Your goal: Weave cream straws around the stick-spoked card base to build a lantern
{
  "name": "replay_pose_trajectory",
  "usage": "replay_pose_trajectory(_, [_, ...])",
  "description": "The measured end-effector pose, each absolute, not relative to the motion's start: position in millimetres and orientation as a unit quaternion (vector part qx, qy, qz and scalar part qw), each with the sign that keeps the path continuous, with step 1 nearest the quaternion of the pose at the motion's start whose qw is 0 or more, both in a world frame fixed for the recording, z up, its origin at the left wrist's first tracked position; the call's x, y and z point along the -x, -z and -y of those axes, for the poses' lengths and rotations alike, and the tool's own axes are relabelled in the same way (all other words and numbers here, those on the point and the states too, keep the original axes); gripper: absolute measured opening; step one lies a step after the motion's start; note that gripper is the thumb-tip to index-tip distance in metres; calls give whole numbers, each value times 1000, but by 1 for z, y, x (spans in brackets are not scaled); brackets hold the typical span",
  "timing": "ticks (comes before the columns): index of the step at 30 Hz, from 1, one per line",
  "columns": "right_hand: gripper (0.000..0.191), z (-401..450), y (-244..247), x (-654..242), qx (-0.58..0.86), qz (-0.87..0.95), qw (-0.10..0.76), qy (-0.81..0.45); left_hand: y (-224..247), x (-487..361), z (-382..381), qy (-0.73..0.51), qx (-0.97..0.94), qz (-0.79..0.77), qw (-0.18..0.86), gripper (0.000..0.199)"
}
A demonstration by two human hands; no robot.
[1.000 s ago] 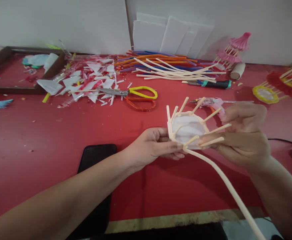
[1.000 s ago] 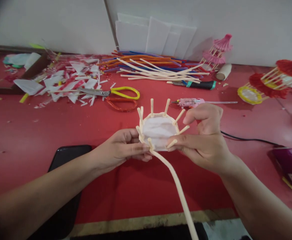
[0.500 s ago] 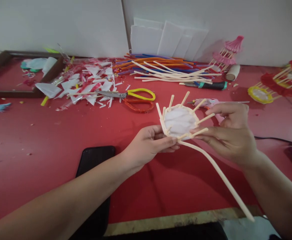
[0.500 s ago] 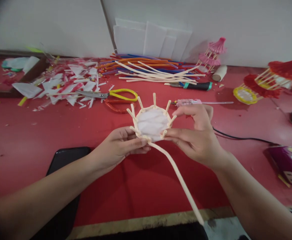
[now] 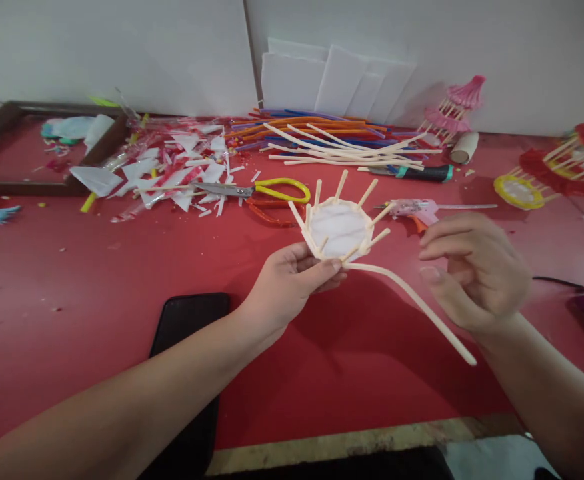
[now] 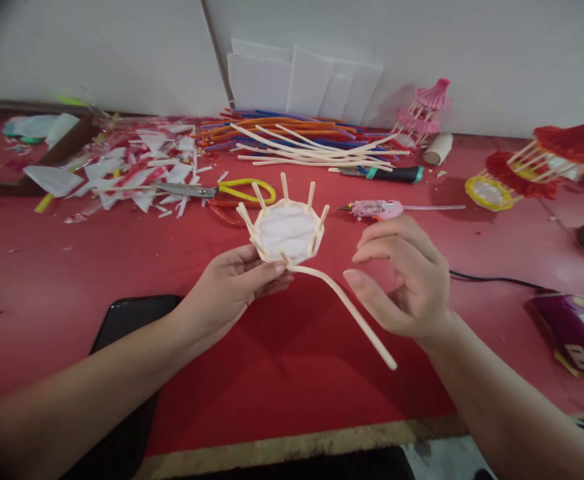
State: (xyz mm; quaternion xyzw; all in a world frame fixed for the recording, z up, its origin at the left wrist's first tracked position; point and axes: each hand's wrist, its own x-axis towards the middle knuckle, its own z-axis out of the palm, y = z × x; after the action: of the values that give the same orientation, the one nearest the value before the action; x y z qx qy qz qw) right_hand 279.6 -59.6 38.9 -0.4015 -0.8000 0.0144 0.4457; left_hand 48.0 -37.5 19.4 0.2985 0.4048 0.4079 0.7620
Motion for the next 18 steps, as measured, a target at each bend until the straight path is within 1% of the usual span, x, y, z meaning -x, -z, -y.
replay_pose_trajectory(4, [18,66,-34,-272,431,796,385,-180,-18,-47,37,-423,-320,-410,742,19])
replay_pose_trajectory(6, [17,69,-32,-268,438,785,372,-232,-18,-46,37,-429,-333,-410,733,20])
replay_pose_trajectory(7, [13,69,-32,-267,437,780,375,-246,-17,-46,37,-430,-340,-412,728,19])
replay_pose_trajectory(8, [7,68,-32,-268,440,773,386,-244,-16,-46,37,-430,-348,-414,722,19])
replay_pose_trajectory(9, [6,66,-33,-271,458,760,401,-226,-15,-45,37,-430,-355,-416,718,18])
replay_pose_trajectory(11, [18,57,-33,-282,541,703,439,-143,-14,-45,37,-431,-367,-416,712,17])
replay_pose_trajectory(12, [21,51,-34,-291,602,657,445,-91,-13,-45,37,-432,-373,-415,709,17])
replay_pose_trajectory(13, [17,43,-33,-301,663,612,431,-35,-13,-45,37,-432,-380,-414,706,17])
replay_pose_trajectory(14, [15,36,-32,-311,718,584,378,6,-13,-45,37,-433,-388,-412,702,17])
replay_pose_trajectory(15, [21,29,-31,-320,761,575,300,25,-13,-45,37,-432,-396,-412,698,18])
replay_pose_trajectory(16, [25,23,-29,-329,784,583,213,18,-14,-45,38,-431,-407,-411,693,18])
replay_pose_trajectory(18, [19,14,-25,-340,782,608,139,-10,-15,-45,38,-427,-427,-412,682,20])
